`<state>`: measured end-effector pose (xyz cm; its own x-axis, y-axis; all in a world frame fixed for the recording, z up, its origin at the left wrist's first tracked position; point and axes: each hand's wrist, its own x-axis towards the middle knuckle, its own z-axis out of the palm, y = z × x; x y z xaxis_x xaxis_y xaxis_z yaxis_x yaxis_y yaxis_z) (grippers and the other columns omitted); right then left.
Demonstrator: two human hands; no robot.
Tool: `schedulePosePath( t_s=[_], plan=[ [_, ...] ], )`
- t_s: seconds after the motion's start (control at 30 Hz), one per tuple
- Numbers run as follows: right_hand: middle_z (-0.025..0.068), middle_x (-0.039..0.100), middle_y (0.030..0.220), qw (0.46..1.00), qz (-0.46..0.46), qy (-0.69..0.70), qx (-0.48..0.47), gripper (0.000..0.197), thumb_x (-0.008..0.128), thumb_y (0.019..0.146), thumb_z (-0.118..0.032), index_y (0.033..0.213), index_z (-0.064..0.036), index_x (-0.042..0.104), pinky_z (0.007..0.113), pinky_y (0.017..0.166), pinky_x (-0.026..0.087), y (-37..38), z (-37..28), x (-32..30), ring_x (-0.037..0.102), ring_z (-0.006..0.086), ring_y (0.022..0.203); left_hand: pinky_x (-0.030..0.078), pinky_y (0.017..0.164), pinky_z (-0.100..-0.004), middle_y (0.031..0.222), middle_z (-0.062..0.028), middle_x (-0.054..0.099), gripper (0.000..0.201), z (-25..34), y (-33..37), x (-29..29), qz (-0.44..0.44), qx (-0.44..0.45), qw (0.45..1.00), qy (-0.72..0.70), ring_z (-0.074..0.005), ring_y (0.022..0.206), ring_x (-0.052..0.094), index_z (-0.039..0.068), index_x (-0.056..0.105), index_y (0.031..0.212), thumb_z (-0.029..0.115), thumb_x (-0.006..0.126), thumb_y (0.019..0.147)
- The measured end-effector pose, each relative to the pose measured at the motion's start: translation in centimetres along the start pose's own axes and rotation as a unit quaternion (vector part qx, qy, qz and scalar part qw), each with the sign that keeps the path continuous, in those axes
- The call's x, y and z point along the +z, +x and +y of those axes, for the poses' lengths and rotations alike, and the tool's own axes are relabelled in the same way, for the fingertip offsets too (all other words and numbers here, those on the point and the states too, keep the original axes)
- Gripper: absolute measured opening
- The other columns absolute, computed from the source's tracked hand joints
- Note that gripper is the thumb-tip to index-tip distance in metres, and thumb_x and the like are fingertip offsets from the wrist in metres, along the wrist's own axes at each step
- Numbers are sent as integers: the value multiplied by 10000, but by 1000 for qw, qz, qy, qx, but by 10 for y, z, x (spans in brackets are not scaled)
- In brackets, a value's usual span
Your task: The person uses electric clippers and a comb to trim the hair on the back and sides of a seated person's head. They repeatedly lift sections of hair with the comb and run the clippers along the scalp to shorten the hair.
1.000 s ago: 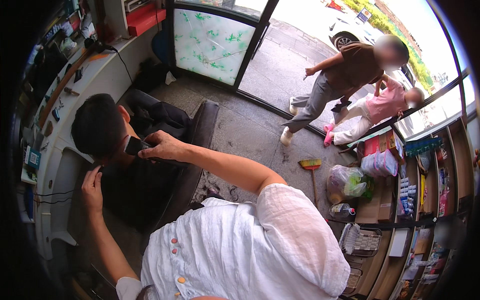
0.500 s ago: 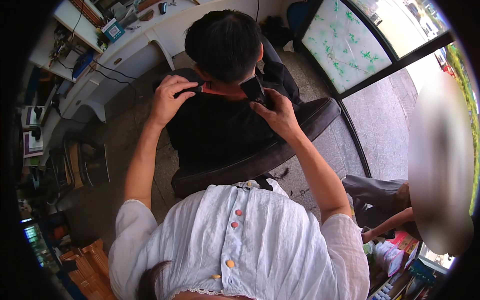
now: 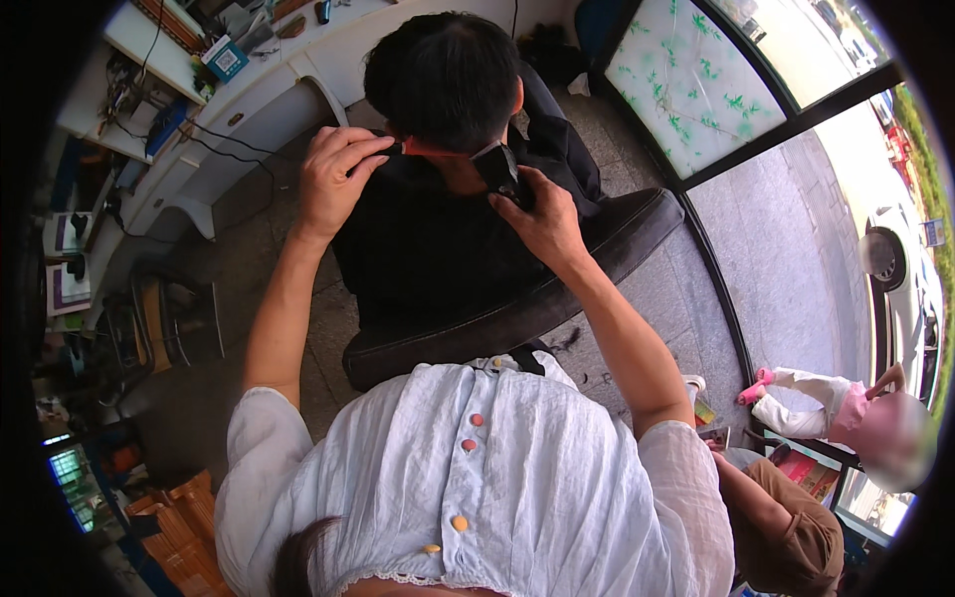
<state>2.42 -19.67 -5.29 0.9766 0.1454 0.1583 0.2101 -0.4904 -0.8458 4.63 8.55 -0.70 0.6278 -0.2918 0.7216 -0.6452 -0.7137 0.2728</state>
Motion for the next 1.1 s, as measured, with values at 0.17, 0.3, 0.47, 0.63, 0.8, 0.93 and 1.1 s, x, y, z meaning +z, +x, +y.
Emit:
schedulePosePath(
  t_s=[0.17,0.3,0.47,0.63,0.8,0.93,1.1],
  plan=[
    [199,691,958,1000,0,-13,6,513,732,810,-280,1208,9,584,359,793,513,1,-5,1,685,308,892,461,766,-317,887,24,657,287,0,2,-1,10,29,999,20,-179,831,588,122,737,939,4,779,680],
    [209,684,992,1000,1,-24,-1,505,723,812,-272,1210,6,584,375,819,512,3,-15,1,670,335,948,449,759,-315,888,32,653,287,0,6,-1,8,41,999,25,-174,824,584,128,737,937,5,777,681],
    [206,681,1002,999,0,-30,-13,509,724,800,-250,1219,1,580,380,838,510,7,-27,3,664,338,965,449,759,-313,901,29,656,295,3,10,-3,2,47,999,26,-177,832,582,126,736,945,-5,770,683],
    [201,670,1053,998,11,-28,-52,512,729,785,-224,1218,3,581,374,848,508,10,-37,6,655,331,994,428,738,-308,868,68,634,282,3,14,-5,7,57,998,34,-145,824,577,168,735,924,49,788,674],
    [189,672,1048,997,10,-26,-75,491,723,792,-215,1207,7,583,362,842,509,12,-52,9,662,310,986,438,751,-316,881,44,640,283,6,19,-7,-6,66,997,36,-160,827,577,143,734,942,26,773,688],
    [193,681,994,998,8,19,-57,483,717,795,-216,1197,14,583,353,828,512,10,-53,11,676,301,948,458,770,-326,881,5,646,267,4,17,-9,-46,41,998,11,-189,842,584,104,735,945,15,765,696],
    [227,682,969,999,-4,-8,45,504,708,784,-238,1194,27,581,372,826,514,-3,-26,10,677,331,935,483,797,-327,874,-43,651,259,-20,6,-11,-166,-103,977,-87,-221,869,592,70,736,944,18,767,692]
  ],
)
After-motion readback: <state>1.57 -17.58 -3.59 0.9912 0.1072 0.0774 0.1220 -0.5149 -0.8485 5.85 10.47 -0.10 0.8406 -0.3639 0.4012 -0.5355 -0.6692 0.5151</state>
